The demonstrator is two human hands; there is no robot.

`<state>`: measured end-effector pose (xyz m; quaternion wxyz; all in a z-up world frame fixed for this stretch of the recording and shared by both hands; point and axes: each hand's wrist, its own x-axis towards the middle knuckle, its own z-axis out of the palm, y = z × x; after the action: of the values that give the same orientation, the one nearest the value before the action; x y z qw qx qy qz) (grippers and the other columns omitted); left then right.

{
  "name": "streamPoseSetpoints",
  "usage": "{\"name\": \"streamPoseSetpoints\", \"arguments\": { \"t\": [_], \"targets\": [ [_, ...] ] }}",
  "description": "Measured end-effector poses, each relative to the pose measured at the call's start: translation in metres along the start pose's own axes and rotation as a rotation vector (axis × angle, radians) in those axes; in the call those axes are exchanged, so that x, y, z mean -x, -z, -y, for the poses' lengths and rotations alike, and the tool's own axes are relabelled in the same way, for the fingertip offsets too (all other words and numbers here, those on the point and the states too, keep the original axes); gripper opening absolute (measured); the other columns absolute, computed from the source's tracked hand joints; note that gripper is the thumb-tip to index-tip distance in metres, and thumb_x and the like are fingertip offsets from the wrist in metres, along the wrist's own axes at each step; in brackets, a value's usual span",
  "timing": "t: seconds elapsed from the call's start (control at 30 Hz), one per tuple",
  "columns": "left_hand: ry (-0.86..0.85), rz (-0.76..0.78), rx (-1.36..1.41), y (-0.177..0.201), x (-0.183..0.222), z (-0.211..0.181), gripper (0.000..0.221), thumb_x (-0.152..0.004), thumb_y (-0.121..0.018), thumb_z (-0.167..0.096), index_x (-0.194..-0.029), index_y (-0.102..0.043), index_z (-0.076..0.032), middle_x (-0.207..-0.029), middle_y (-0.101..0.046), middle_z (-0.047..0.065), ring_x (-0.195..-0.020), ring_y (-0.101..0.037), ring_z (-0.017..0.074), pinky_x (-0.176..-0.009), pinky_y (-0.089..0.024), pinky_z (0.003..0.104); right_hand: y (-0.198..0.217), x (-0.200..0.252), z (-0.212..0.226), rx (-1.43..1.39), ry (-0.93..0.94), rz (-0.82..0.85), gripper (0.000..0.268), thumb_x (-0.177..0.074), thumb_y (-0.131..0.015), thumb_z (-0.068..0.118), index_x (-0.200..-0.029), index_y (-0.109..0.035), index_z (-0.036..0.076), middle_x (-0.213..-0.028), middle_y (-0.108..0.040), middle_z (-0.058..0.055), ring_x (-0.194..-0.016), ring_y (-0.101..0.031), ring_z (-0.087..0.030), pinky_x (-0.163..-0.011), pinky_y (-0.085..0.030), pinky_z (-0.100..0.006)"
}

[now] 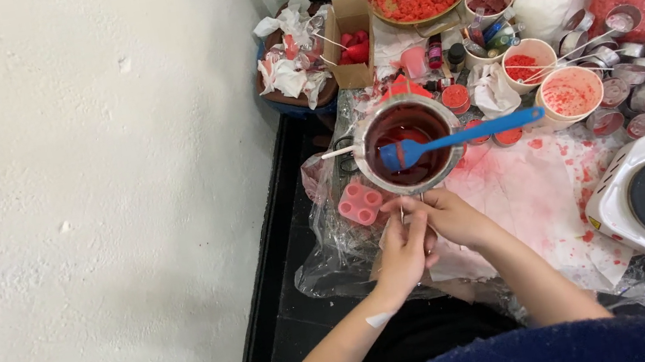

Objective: The person is stirring a red liquid mixture in a small metal pot with a blue spatula and adding drops from a small bottle.

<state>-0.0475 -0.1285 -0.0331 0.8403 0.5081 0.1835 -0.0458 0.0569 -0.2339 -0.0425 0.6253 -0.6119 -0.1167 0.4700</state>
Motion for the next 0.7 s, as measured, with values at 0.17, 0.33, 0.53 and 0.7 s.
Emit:
{"name": "streamPoseSetpoints", "arguments": {
  "t": [0.17,0.33,0.53,0.7],
  "targets": [
    [-0.179,-0.111,-0.167,-0.017,0.014,-0.017,0.023,-0.104,-0.058,-0.023,-0.117,-0.053,-0.004,-0.065,-0.052,0.0,-0.046,-0.045,0.0051,-0.039,-0.034,0.022,0.005,0.031,-0.016,-0.238,0.021,-0.002,0.05,-0.105,-0.046,0.036,-0.129,-0.065,-0.003,-0.089,-0.071,-0.009,-0.069,-0.066,-0.017,-0.064,-0.057,-0.031],
    [-0.175,-0.03,-0.164,0.0,0.001,-0.011,0.02,-0.105,-0.062,-0.018,-0.111,-0.053,-0.001,-0.063,-0.055,0.0,-0.05,-0.051,0.0059,-0.045,-0.037,0.022,0.041,0.055,-0.02,-0.138,-0.008,-0.068,0.049,-0.103,-0.048,0.035,-0.133,-0.063,-0.001,-0.11,-0.074,-0.006,-0.093,-0.069,-0.012,-0.08,-0.057,-0.029],
    [-0.073,-0.038,-0.081,0.008,0.001,-0.008,0.019,-0.102,-0.064,-0.012,-0.106,-0.049,-0.002,-0.065,-0.054,-0.001,-0.048,-0.046,0.0048,-0.043,-0.033,0.023,0.081,0.038,0.006,0.186,0.267,-0.518,0.051,-0.094,-0.06,0.011,-0.142,-0.043,0.012,-0.101,-0.062,-0.008,-0.063,-0.054,-0.011,-0.05,-0.045,-0.026],
    [-0.111,-0.051,-0.163,0.024,0.001,-0.015,0.018,-0.101,-0.065,-0.012,-0.106,-0.051,-0.001,-0.063,-0.056,-0.001,-0.045,-0.045,0.0049,-0.041,-0.033,0.023,0.056,0.025,0.043,0.006,0.688,-0.519,0.01,-0.11,-0.051,0.007,-0.115,-0.054,-0.001,-0.112,-0.065,-0.01,-0.081,-0.067,-0.012,-0.055,-0.054,-0.025]
  ]
}}
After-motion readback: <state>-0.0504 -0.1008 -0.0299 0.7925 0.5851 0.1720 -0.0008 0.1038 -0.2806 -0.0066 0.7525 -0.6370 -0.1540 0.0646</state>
